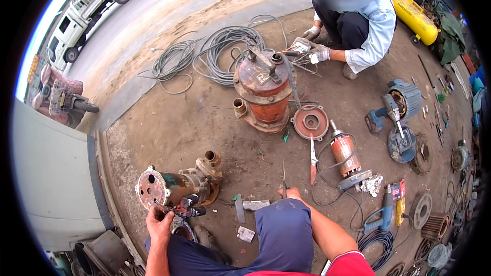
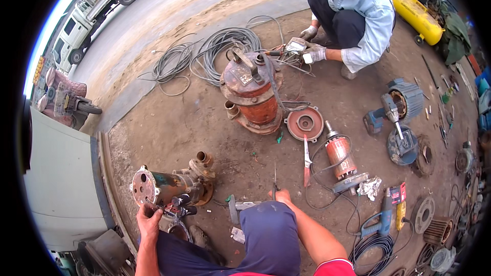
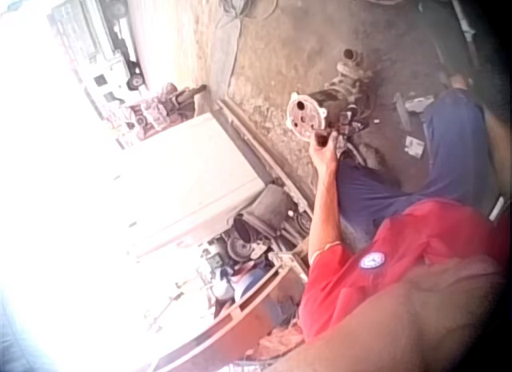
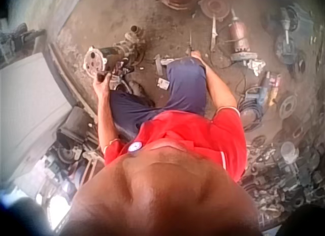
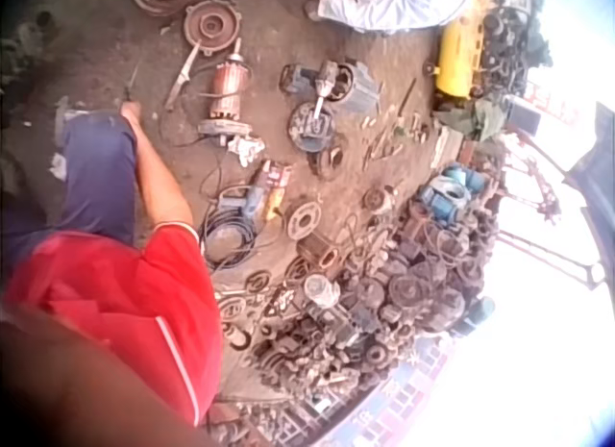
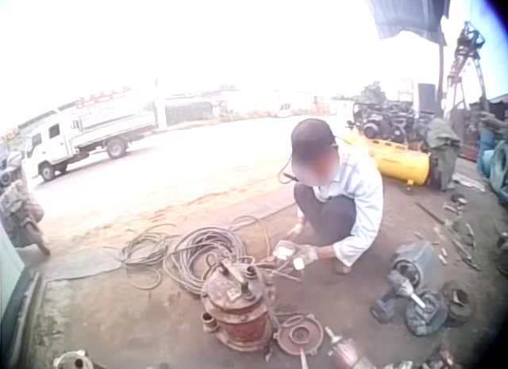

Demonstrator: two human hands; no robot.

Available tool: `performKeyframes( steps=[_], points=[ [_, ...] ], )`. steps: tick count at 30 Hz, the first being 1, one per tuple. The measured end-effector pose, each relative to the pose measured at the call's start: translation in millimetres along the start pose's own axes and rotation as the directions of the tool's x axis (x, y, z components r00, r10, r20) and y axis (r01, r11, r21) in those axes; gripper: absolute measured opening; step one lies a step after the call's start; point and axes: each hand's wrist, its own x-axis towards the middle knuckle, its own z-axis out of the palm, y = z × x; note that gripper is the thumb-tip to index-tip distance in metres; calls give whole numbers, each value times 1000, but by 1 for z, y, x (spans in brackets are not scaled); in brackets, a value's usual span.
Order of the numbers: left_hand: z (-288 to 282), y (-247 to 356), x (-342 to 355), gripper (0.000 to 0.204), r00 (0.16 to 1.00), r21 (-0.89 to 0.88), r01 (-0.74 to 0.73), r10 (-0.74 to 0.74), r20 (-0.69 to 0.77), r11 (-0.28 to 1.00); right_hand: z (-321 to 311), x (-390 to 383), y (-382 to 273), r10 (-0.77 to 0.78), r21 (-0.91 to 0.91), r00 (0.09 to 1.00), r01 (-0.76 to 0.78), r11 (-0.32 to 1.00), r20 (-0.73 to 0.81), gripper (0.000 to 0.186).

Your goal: The person sits on the ground and repairs a motor by hand. They use pliers to cut wires and manipulate the internal components of the motor casing. Another person is visible in the background working on a separate motor.

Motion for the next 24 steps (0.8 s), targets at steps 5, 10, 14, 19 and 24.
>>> performKeyframes(
  steps=[5,10,14,19,24],
  points=[
    [6,1,2,19,1000,-16,-13,13,12,1000,-7,8,13,-92,-47,994,95,994,59,28],
    [5,2,1,19,1000,-20,-25,25,1,999,-2,-8,-3,1,58,1000,-1,998,-3,30],
    [5,3,0,19,1000,-31,-22,22,-1,999,-1,-7,-2,5,113,1000,-6,994,12,30],
    [7,1,2,19,1000,-44,-16,16,6,999,-5,11,25,-210,47,975,207,977,76,30],
    [3,1,2,19,1000,-5,-6,6,-10,1000,1,22,41,-289,-21,954,292,956,84,30]
  ],
)
